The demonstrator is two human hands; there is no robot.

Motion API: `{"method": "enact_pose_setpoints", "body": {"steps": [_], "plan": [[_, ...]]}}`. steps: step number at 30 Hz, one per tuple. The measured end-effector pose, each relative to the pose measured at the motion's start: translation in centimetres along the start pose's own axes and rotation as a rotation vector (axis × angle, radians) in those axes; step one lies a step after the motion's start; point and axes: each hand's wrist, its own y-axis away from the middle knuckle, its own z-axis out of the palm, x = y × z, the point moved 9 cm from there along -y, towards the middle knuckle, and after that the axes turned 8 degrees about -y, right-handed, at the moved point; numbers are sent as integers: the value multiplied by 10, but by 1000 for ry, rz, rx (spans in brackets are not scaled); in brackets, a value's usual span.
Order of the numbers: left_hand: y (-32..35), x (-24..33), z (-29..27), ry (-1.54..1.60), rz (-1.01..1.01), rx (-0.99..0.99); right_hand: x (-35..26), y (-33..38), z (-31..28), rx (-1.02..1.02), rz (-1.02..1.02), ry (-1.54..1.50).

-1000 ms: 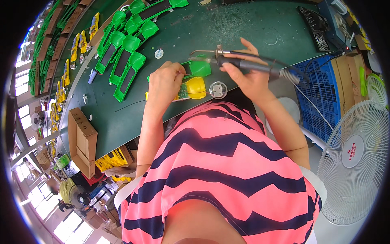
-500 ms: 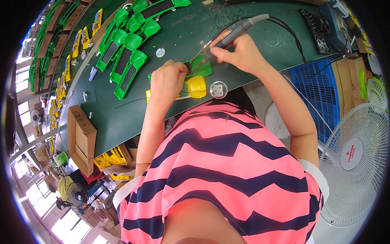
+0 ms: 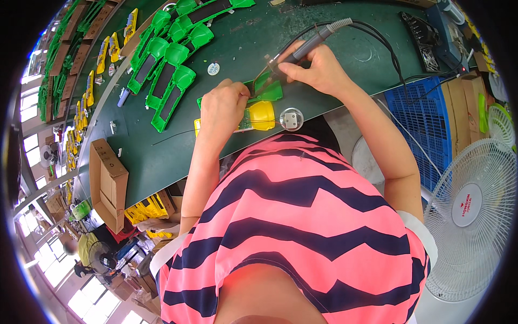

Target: The person solders internal wiring to circuit boards and plastic components inside green plastic flashlight housings. This is done using a soldering iron and solder wire.

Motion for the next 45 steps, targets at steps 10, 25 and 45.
{"method": "enact_pose_setpoints", "body": {"steps": [10, 25, 45], "plan": [[0, -2, 2, -9, -3, -3, -34, 18, -11, 70, -306, 210], [-2, -3, 2, 16, -11, -35, 3, 58, 66, -55, -192, 412], [9, -11, -34, 77, 14, 89, 5, 53, 70, -79, -219, 355]]}}
